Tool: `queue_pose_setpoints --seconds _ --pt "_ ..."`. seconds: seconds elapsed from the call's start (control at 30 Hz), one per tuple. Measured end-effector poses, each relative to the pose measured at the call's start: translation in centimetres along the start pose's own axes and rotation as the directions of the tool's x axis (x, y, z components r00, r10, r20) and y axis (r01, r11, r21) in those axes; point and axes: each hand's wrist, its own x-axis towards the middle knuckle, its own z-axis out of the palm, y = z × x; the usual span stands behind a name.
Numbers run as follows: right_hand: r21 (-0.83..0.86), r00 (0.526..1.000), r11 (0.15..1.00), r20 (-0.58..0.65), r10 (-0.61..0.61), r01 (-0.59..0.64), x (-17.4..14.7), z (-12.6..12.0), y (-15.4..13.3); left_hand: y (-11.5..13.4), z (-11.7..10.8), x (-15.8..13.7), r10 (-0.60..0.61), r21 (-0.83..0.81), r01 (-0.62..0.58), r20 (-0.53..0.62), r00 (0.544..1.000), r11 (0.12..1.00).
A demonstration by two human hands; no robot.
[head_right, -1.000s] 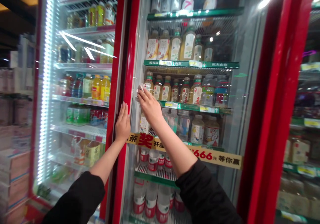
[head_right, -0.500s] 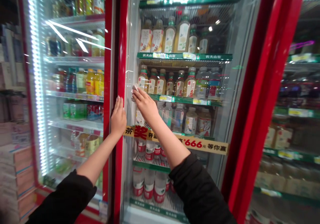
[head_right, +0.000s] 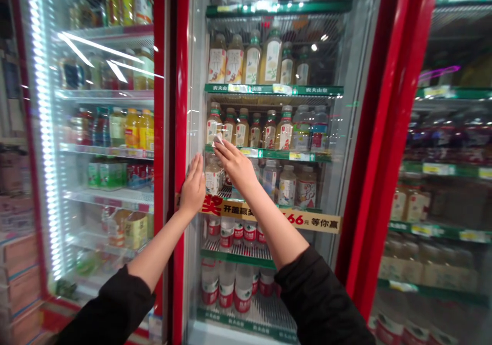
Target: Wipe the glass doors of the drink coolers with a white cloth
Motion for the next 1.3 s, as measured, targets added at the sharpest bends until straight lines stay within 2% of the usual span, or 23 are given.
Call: queue_pose_setpoints --seconds 0.1,0.2,0.37,0.47,0.53,0.63,0.73,0.83,0.93,1.0,1.1,1.2,1.3 --pt "-0.003 0.998 1.0 -0.049 0.029 -0.029 2.0 0.8 -0.8 -0.4 0.5 -0.2 0.044 0.03 -0.044 -0.014 0.999 0.999" --pt "0.0 0.999 1.0 -0.041 0.005 -0.005 2.9 1.5 -1.6 -0.8 0.6 -0.4 0.076 0.063 -0.074 -0.026 0.997 0.995" --pt "-0.017 0.994 0.995 0.042 -0.1 0.101 0.0 0.7 -0.4 -1.1 0.1 -0.4 0.099 0.085 -0.097 -0.012 0.995 0.992" --pt "-0.049 0.998 0.997 0.022 -0.056 0.057 -1.3 -0.5 1.0 -0.9 0.1 -0.3 0.084 0.075 -0.083 -0.006 0.996 0.994" --pt "-0.062 1.0 0.998 -0.017 -0.005 0.004 -0.9 -0.9 1.5 -0.6 0.2 -0.2 0.081 0.074 -0.079 -0.025 0.996 0.994" --pt "-0.058 0.997 0.997 -0.061 0.043 -0.046 0.9 -0.7 1.2 -0.2 0.6 -0.2 0.088 0.083 -0.083 -0.06 0.994 0.993" --pt "-0.045 0.999 0.999 -0.044 0.015 -0.017 1.8 0.0 0.2 0.0 1.0 -0.2 0.065 0.075 -0.058 -0.09 0.994 0.995" --pt "-0.045 0.999 0.998 0.024 -0.048 0.049 0.5 0.3 -0.4 0.3 1.4 -0.2 0.03 0.042 -0.026 -0.118 0.993 0.999" --pt "-0.054 0.994 0.995 0.073 -0.079 0.083 -2.5 -0.5 0.4 1.4 1.9 0.1 0.05 0.021 -0.047 -0.12 0.992 0.999" --pt "-0.066 0.997 0.996 0.058 -0.055 0.059 -4.2 -1.7 1.8 2.5 2.4 0.6 0.096 0.011 -0.095 -0.095 0.991 0.995" --pt "-0.081 0.998 0.995 -0.041 0.054 -0.057 -5.1 -3.3 4.1 4.2 3.0 1.5 0.184 -0.016 -0.186 -0.069 0.981 0.983" --pt "-0.066 0.979 0.985 -0.139 0.15 -0.16 -3.4 -3.8 5.1 5.6 3.6 2.6 0.234 -0.044 -0.239 -0.104 0.967 0.97" --pt "-0.055 0.972 0.982 -0.163 0.17 -0.181 -1.0 -3.1 4.4 6.4 4.1 3.3 0.212 -0.063 -0.224 -0.151 0.965 0.973"
